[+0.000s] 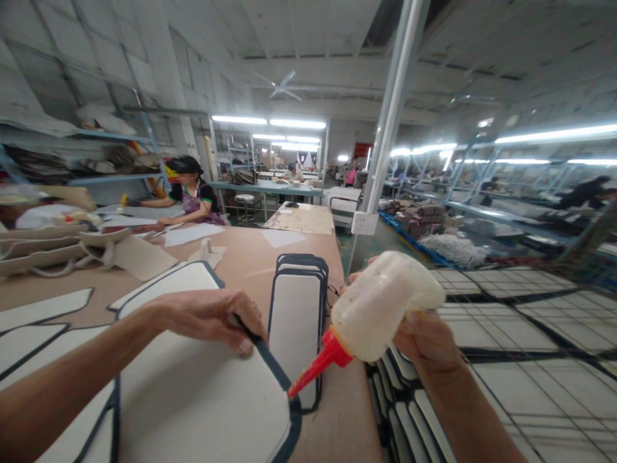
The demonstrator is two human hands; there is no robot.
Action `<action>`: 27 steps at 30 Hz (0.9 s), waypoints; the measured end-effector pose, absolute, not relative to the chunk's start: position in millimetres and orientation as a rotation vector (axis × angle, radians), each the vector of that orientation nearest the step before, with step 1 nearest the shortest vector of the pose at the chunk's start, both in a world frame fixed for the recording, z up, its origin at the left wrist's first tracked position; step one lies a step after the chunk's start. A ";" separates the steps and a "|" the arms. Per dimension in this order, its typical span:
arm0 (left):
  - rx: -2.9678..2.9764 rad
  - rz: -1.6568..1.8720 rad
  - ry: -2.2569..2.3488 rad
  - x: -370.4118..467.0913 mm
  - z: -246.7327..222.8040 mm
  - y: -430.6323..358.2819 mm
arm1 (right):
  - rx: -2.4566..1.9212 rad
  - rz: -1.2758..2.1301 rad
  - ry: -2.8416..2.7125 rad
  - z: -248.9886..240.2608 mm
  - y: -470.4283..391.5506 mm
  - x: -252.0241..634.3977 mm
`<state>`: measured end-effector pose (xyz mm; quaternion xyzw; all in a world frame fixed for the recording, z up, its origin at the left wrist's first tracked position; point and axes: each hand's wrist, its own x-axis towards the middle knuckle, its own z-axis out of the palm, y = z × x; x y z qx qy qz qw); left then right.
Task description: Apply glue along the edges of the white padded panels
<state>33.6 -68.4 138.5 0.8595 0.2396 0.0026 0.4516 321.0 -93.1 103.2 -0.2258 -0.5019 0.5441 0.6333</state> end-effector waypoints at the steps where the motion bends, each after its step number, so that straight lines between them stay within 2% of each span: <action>1: 2.119 0.006 0.592 33.7 138.9 -69.5 | -0.510 1.249 -1.150 102.8 -93.1 321.7; 7: 2.164 0.042 0.645 32.7 142.0 -74.9 | -0.479 1.323 -1.087 105.1 -99.4 321.0; 15: 2.158 0.142 0.672 20.9 136.2 -71.6 | -0.616 1.096 -0.992 104.9 -120.2 311.6; 27: 2.190 0.300 0.792 11.8 118.9 -64.5 | -0.584 1.047 -0.937 77.3 -110.2 330.6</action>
